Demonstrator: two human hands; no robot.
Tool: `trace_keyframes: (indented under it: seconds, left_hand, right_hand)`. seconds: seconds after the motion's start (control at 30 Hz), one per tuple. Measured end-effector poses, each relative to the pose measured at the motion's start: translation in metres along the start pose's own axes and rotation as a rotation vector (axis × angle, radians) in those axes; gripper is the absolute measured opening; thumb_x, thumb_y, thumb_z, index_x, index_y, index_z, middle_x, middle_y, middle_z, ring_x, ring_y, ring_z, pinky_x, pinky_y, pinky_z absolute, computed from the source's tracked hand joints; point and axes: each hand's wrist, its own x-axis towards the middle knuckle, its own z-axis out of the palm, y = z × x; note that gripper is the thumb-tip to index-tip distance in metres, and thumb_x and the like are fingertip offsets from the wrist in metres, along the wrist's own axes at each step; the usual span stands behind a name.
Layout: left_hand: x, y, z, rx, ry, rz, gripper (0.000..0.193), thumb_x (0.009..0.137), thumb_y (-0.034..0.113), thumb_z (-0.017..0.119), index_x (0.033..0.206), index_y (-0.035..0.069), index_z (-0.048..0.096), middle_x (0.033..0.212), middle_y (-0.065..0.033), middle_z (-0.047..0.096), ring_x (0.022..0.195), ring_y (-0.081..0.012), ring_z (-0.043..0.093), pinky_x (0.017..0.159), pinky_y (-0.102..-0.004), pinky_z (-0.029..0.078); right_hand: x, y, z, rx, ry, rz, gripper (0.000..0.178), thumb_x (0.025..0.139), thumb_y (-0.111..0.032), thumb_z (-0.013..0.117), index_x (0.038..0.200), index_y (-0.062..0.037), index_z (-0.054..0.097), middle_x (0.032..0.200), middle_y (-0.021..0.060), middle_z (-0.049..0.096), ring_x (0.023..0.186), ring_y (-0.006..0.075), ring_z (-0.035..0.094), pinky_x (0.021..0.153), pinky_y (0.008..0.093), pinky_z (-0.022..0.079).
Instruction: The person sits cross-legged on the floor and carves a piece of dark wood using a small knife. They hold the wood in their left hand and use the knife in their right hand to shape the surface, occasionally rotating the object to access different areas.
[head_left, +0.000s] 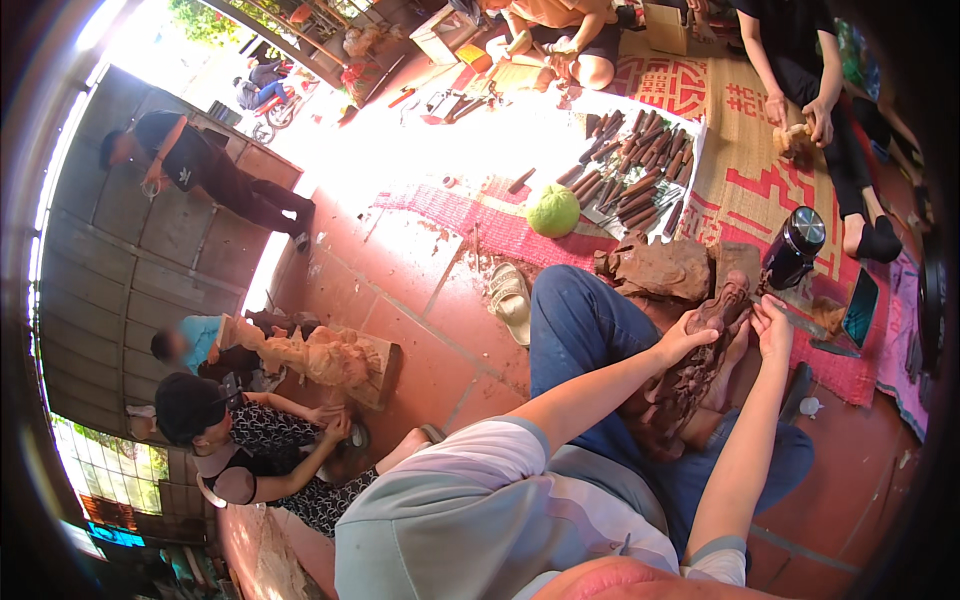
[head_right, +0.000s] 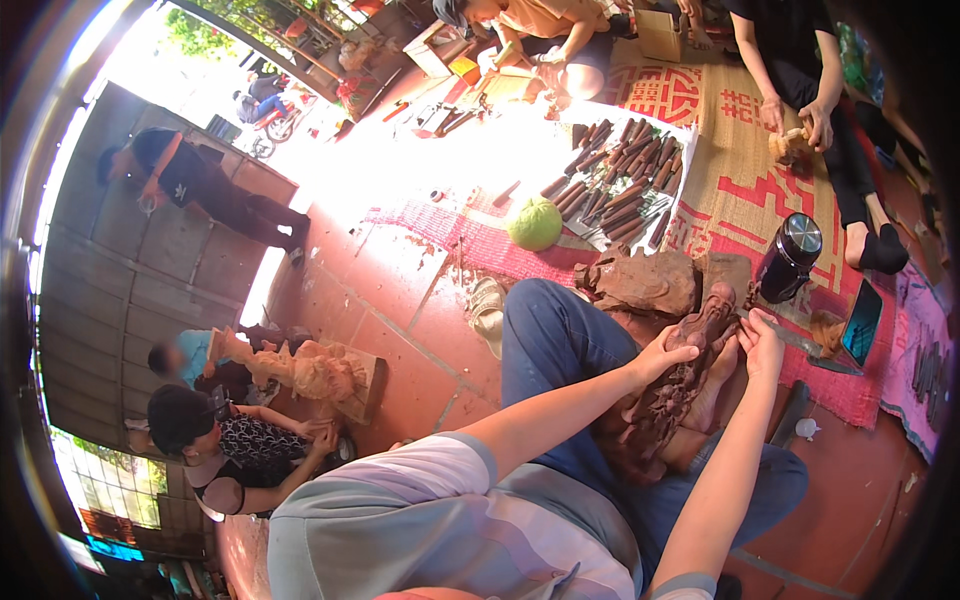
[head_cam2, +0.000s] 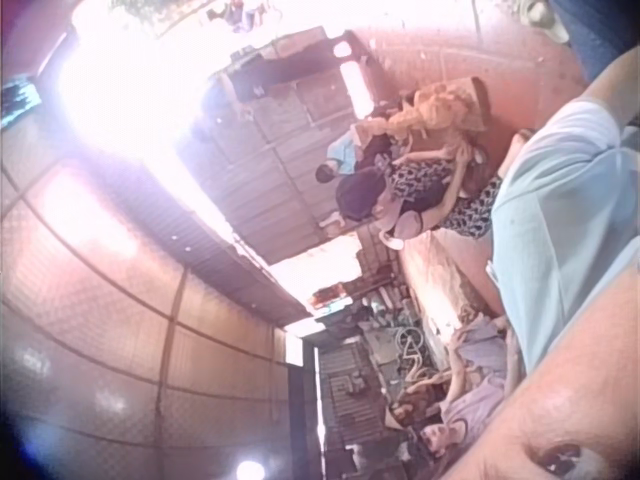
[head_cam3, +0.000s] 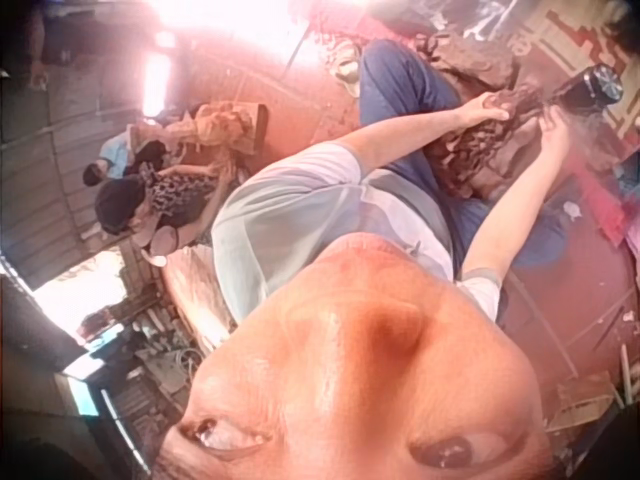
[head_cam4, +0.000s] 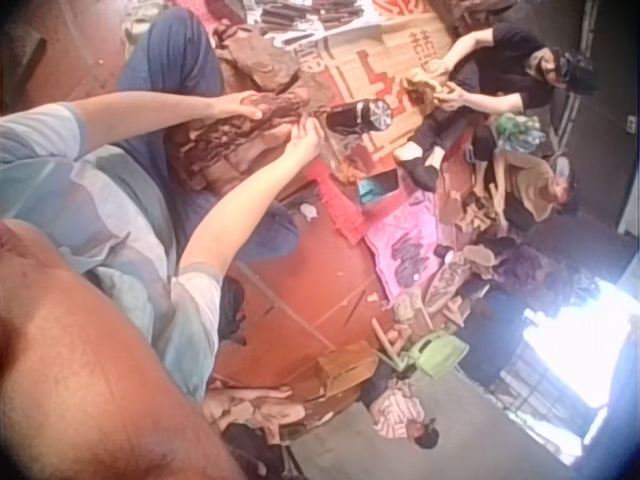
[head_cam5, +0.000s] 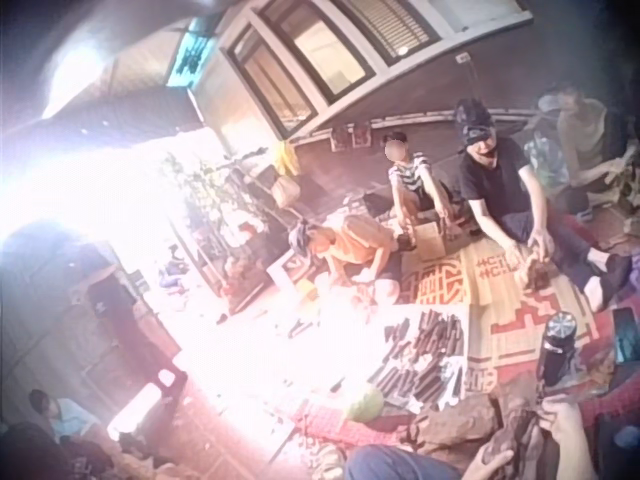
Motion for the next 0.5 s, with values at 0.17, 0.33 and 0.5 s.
trace_keyframes:
  seconds: [0.17, 0.33, 0.5]
  left_hand:
    - [-0.008, 0.008, 0.007, -0.034, 0.061, 0.008, 0.092, 0.075, 0.038, 0.080, 0.141, -0.003, 0.031, 0.139, -0.0130, 0.042, 0.128, -0.0186, 0.041, 0.109, -0.0333, 0.030]
    - [-0.002, 0.001, 0.004, -0.067, 0.056, 0.026, 0.092, 0.074, 0.039, 0.081, 0.141, -0.003, 0.032, 0.139, -0.0126, 0.043, 0.128, -0.0188, 0.041, 0.109, -0.0332, 0.029]
    - [0.000, -0.003, 0.004, -0.059, 0.045, 0.023, 0.091, 0.074, 0.039, 0.081, 0.141, -0.002, 0.033, 0.138, -0.0121, 0.043, 0.128, -0.0187, 0.041, 0.109, -0.0331, 0.029]
  right_hand:
    - [-0.017, 0.005, 0.019, -0.030, 0.066, -0.067, 0.023, 0.086, -0.016, 0.069, 0.107, -0.0097, 0.060, 0.101, 0.0024, 0.064, 0.100, 0.0173, 0.061, 0.090, 0.0348, 0.048]
    - [-0.010, 0.001, 0.009, 0.028, 0.041, -0.038, 0.020, 0.087, -0.013, 0.068, 0.105, -0.0078, 0.060, 0.098, 0.0036, 0.064, 0.098, 0.0167, 0.062, 0.088, 0.0328, 0.049]
    - [-0.010, 0.006, 0.008, 0.033, 0.034, -0.047, 0.019, 0.087, -0.012, 0.068, 0.104, -0.0081, 0.060, 0.097, 0.0034, 0.065, 0.095, 0.0156, 0.063, 0.087, 0.0319, 0.049]
